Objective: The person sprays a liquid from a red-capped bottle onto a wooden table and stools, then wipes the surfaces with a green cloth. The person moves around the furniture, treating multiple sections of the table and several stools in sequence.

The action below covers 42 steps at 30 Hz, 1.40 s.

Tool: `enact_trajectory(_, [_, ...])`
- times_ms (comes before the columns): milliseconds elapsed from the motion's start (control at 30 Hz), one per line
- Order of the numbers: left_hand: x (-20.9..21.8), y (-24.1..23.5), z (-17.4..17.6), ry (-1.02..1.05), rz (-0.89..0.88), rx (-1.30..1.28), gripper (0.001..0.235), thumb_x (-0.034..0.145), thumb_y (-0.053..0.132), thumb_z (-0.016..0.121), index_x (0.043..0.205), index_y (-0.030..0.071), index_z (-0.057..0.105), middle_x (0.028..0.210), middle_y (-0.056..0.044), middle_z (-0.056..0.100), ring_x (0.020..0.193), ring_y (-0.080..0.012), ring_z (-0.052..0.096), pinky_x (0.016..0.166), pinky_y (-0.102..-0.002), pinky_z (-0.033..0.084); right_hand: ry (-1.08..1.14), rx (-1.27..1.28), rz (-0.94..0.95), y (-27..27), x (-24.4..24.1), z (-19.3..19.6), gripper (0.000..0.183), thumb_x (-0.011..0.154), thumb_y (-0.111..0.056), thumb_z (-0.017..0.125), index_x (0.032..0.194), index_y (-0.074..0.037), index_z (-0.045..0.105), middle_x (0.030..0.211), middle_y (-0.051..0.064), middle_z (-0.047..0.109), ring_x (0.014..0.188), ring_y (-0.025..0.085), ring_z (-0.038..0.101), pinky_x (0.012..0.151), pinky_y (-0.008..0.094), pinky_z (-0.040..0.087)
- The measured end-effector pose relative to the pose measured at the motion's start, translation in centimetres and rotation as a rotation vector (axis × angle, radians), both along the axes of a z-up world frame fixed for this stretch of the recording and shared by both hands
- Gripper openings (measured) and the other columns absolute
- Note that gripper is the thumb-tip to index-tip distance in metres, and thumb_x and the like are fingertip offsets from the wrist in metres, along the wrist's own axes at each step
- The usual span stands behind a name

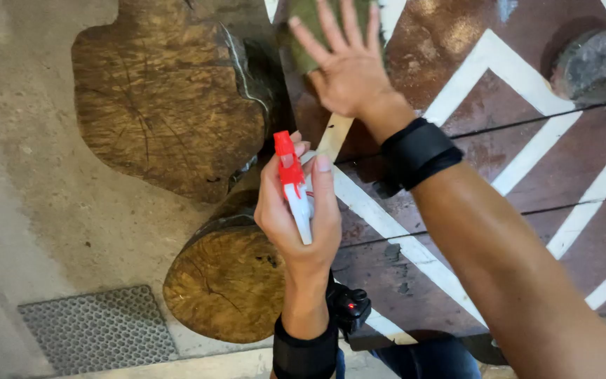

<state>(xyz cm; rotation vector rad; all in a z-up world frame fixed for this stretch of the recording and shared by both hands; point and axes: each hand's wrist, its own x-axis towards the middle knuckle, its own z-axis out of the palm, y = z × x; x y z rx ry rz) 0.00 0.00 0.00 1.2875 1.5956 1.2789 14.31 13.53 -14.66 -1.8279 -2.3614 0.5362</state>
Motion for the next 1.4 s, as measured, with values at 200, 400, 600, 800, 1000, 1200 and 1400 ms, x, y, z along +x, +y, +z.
enact_trajectory(200, [0.1,-0.7,-0.2,0.043,0.017,-0.048,0.031,0.099,0.008,0.074,0.125,-0.006,0.063,0.12,-0.015,0.074,0.101,-0.0172,0.072,0.094,-0.031,0.058,0.021,0.15,0.234,-2.5,0.1,0.5,0.074,0.102,-0.027,0.065,0.169,-0.033,0.033,0.176,0.014,0.018,0.162,0.04,0.008,0.126,0.069,0.002])
enact_trajectory(400, [0.7,-1.3,-0.7,-0.03,-0.03,-0.025,0.032,0.101,0.009,0.073,0.126,-0.006,0.061,0.123,-0.014,0.072,0.101,-0.0144,0.072,0.096,-0.029,0.058,0.075,0.056,0.115,-4.1,2.0,1.0,0.078,0.094,-0.022,0.067,0.165,-0.029,0.037,0.174,0.009,0.021,0.16,0.034,0.012,0.128,0.058,0.007])
enact_trajectory(600, [1.8,-2.7,0.1,-0.053,-0.082,-0.033,0.031,0.102,0.007,0.072,0.128,-0.006,0.061,0.124,-0.015,0.073,0.108,-0.0153,0.071,0.1,-0.03,0.057,-0.008,0.081,-0.161,-5.2,9.0,-0.5,0.069,0.104,-0.019,0.059,0.168,-0.022,0.033,0.174,0.015,0.022,0.161,0.036,0.013,0.128,0.059,0.005])
enact_trajectory(800, [2.5,-3.4,0.0,0.009,-0.103,-0.005,0.031,0.101,0.006,0.074,0.128,-0.005,0.063,0.122,-0.015,0.073,0.108,-0.0166,0.071,0.101,-0.031,0.056,-0.094,-0.06,-0.413,-6.9,14.7,-1.1,0.063,0.108,-0.023,0.048,0.166,-0.013,0.026,0.166,0.026,0.025,0.156,0.044,0.012,0.127,0.061,0.002])
enact_trajectory(1000, [2.1,-3.7,0.1,-0.002,-0.113,-0.001,0.03,0.103,0.006,0.072,0.129,-0.005,0.061,0.126,-0.015,0.073,0.111,-0.0164,0.071,0.103,-0.03,0.056,-0.084,0.056,-0.585,-10.0,16.7,-0.9,0.064,0.108,-0.023,0.051,0.167,-0.01,0.028,0.171,0.026,0.019,0.157,0.049,0.006,0.127,0.065,0.003])
enact_trajectory(1200, [1.4,-4.1,0.2,-0.006,-0.101,0.02,0.03,0.104,0.007,0.072,0.13,-0.005,0.062,0.121,-0.012,0.073,0.104,-0.0134,0.07,0.097,-0.028,0.056,-0.088,0.065,-0.726,-11.9,15.9,-2.3,0.067,0.114,-0.025,0.049,0.174,-0.017,0.02,0.176,0.025,0.007,0.161,0.05,-0.001,0.128,0.069,-0.001])
enact_trajectory(1400, [0.6,-3.9,0.4,-0.039,-0.081,0.003,0.03,0.102,0.007,0.073,0.128,-0.004,0.062,0.119,-0.012,0.074,0.097,-0.012,0.069,0.09,-0.026,0.057,-0.05,0.008,-0.619,-10.1,11.8,-1.7,0.064,0.118,-0.028,0.042,0.175,-0.02,0.015,0.177,0.024,-0.003,0.159,0.052,-0.01,0.125,0.073,-0.008])
